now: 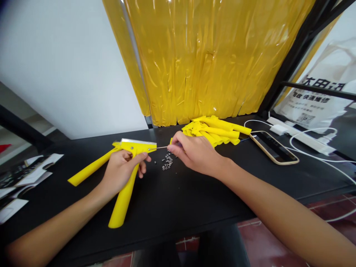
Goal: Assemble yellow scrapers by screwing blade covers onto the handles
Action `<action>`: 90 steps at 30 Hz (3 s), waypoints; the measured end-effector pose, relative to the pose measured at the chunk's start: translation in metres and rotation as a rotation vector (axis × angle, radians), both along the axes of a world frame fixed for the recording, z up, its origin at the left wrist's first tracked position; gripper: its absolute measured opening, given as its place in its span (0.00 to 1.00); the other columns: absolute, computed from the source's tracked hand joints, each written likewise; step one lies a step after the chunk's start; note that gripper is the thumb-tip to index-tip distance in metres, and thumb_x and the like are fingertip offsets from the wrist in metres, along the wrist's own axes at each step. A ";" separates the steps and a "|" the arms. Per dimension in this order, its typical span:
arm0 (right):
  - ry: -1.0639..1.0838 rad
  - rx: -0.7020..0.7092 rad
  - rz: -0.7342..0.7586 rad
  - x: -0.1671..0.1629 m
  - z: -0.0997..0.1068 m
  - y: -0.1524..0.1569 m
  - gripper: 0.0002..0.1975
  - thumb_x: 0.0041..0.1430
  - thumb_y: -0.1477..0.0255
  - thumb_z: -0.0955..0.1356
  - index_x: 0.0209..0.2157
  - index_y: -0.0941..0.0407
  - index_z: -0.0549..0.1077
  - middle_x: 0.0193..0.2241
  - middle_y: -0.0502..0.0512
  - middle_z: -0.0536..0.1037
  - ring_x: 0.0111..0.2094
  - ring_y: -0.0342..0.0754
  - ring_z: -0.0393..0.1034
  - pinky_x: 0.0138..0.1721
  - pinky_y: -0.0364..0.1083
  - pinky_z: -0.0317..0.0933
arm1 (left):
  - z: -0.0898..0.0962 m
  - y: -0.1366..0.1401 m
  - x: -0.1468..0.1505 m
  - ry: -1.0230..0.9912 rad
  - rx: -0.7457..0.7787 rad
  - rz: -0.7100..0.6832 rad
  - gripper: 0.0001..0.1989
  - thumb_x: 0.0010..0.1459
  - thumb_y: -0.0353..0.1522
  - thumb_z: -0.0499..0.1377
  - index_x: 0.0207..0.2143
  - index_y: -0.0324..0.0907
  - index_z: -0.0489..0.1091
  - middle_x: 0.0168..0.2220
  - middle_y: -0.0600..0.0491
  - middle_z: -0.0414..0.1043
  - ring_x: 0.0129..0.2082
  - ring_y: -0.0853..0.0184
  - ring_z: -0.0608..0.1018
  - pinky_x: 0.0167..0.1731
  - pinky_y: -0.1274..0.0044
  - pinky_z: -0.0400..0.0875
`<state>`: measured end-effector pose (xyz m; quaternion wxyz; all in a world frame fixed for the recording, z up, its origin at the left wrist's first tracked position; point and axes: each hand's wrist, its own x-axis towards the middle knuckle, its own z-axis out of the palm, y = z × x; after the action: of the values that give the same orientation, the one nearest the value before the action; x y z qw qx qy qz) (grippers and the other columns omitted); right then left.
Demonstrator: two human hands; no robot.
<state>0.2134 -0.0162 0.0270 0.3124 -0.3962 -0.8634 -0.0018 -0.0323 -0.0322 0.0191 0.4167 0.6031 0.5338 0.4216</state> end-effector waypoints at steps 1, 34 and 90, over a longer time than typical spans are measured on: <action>-0.010 -0.020 0.036 0.000 0.000 0.000 0.12 0.71 0.62 0.60 0.46 0.55 0.68 0.37 0.55 0.81 0.35 0.50 0.76 0.32 0.46 0.60 | 0.000 0.000 0.000 -0.005 -0.007 0.006 0.12 0.57 0.38 0.62 0.27 0.36 0.74 0.17 0.53 0.71 0.15 0.67 0.74 0.18 0.77 0.69; 0.321 -0.263 -0.005 -0.011 -0.019 0.013 0.17 0.71 0.61 0.58 0.34 0.55 0.71 0.29 0.53 0.77 0.32 0.48 0.71 0.35 0.46 0.58 | 0.024 0.015 0.004 0.657 0.585 0.252 0.11 0.58 0.37 0.59 0.24 0.42 0.72 0.20 0.54 0.70 0.21 0.67 0.71 0.25 0.76 0.63; 0.561 -0.597 0.181 -0.018 -0.028 0.014 0.13 0.66 0.58 0.65 0.40 0.54 0.65 0.32 0.50 0.70 0.34 0.46 0.66 0.36 0.46 0.61 | 0.015 0.009 0.004 0.429 0.751 0.186 0.14 0.60 0.32 0.61 0.49 0.40 0.75 0.39 0.50 0.80 0.32 0.65 0.81 0.38 0.72 0.76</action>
<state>0.1952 -0.0027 -0.0011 0.4057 -0.3770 -0.7388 0.3840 -0.0285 -0.0227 0.0338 0.0088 0.7358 0.4701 0.4875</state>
